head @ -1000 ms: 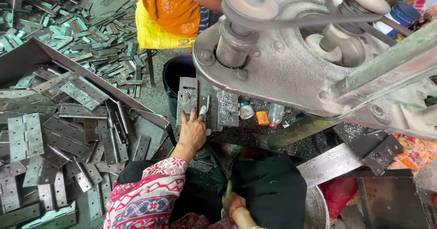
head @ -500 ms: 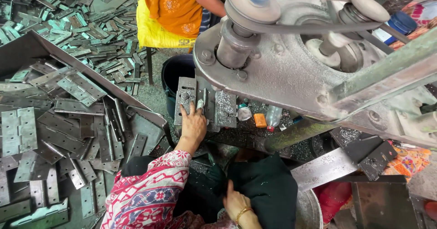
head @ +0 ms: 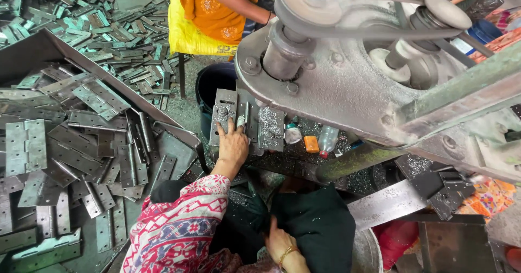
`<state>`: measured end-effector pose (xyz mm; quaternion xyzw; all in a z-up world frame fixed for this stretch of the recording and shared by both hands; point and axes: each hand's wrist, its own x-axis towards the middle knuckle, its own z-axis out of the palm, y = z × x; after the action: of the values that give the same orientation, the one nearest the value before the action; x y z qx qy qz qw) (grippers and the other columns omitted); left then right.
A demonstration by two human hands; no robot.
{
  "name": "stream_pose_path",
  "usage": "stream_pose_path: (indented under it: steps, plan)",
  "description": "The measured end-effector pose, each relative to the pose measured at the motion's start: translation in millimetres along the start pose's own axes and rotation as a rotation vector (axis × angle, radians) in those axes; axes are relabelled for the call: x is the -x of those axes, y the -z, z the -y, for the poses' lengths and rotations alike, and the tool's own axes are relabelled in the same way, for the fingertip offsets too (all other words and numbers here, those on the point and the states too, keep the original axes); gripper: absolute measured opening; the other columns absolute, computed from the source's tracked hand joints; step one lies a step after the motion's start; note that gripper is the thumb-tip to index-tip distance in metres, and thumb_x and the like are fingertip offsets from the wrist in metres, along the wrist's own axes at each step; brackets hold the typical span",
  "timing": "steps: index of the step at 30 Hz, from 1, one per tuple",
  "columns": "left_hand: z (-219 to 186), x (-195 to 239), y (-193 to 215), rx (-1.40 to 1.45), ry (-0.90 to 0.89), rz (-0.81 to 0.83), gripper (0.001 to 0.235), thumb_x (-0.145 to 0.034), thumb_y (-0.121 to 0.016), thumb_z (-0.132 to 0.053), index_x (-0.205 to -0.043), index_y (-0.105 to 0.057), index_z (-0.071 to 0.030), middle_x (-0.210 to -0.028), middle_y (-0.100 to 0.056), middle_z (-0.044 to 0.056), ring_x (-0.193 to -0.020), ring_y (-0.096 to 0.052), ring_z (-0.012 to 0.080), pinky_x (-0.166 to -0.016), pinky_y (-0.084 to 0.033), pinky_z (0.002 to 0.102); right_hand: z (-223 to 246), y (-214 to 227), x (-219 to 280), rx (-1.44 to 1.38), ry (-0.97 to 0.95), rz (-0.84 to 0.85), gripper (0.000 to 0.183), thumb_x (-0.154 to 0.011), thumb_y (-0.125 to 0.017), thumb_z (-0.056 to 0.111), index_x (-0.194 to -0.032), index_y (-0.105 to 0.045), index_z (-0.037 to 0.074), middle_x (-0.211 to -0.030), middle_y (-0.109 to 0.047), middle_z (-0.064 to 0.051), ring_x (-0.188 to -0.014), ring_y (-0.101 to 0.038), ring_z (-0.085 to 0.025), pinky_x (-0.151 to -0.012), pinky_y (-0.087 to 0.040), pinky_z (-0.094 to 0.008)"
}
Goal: The person picks up a metal hinge from a bin, places it onto a machine jig, and wipes it with a cloth. They then hold the hinge against a rotating machine part before placing the finished piece into a separate container.
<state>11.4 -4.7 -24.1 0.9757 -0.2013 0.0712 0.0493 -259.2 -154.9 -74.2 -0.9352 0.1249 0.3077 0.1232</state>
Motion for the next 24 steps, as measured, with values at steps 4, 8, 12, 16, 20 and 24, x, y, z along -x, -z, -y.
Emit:
stream_pose_path:
  steps: [4, 8, 12, 16, 20, 24]
  plan:
    - [-2, -19, 7, 0.060, 0.016, 0.130, 0.036, -0.103, -0.045, -0.025, -0.117, -0.074, -0.010, -0.140, -0.058, 0.008, -0.151, -0.027, 0.0377, -0.118, -0.015, 0.072, 1, 14, 5, 0.006, 0.042, -0.038, 0.071, -0.101, -0.052, 0.036, -0.154, -0.020, 0.002, -0.099, -0.074, -0.024, -0.095, -0.072, -0.043, -0.086, -0.056, -0.054]
    - [0, -29, 15, 0.040, 0.020, 0.137, 0.034, -0.100, -0.046, -0.022, -0.113, -0.076, -0.011, -0.147, -0.053, 0.007, -0.153, -0.023, 0.0380, -0.119, -0.012, 0.072, -18, -47, -47, -0.017, -0.015, 0.037, 0.076, -0.102, -0.053, 0.039, -0.156, -0.013, 0.003, -0.106, -0.072, -0.021, -0.101, -0.070, -0.042, -0.088, -0.056, -0.051]
    - [1, -26, 7, 0.015, 0.009, 0.136, 0.037, -0.102, -0.042, -0.024, -0.112, -0.075, -0.010, -0.149, -0.051, 0.009, -0.151, -0.021, 0.0394, -0.116, -0.012, 0.073, -43, -114, -90, 0.038, -0.108, 0.016, 0.049, -0.103, -0.051, 0.051, -0.118, -0.072, 0.009, -0.107, -0.076, -0.015, -0.103, -0.072, -0.035, -0.088, -0.058, -0.045]
    - [-4, -13, 7, 0.060, 0.029, 0.127, 0.043, -0.109, -0.037, -0.027, -0.117, -0.074, -0.008, -0.148, -0.052, 0.007, -0.156, -0.021, 0.0362, -0.122, -0.013, 0.071, -12, -61, -52, -0.040, -0.168, 0.065, 0.051, -0.101, -0.051, 0.048, -0.112, -0.076, 0.005, -0.109, -0.075, -0.018, -0.107, -0.070, -0.035, -0.093, -0.057, -0.043]
    - [-7, 6, 10, -0.067, -0.036, 0.114, 0.046, -0.102, -0.040, -0.030, -0.128, -0.068, -0.005, -0.151, -0.047, 0.010, -0.150, -0.022, 0.0390, -0.115, -0.014, 0.074, -41, -89, -72, 0.070, -0.038, -0.003, 0.056, -0.104, -0.051, 0.047, -0.136, -0.050, 0.000, -0.109, -0.074, -0.021, -0.104, -0.070, -0.040, -0.090, -0.056, -0.048]
    - [-7, 4, 31, -0.079, -0.043, 0.222, 0.041, -0.102, -0.044, -0.027, -0.129, -0.069, -0.009, -0.157, -0.045, 0.009, -0.154, -0.019, 0.0392, -0.115, -0.012, 0.076, 3, 9, 4, 0.016, 0.010, 0.011, 0.074, -0.098, -0.054, 0.028, -0.156, -0.018, 0.001, -0.105, -0.073, -0.024, -0.100, -0.071, -0.042, -0.088, -0.057, -0.050]
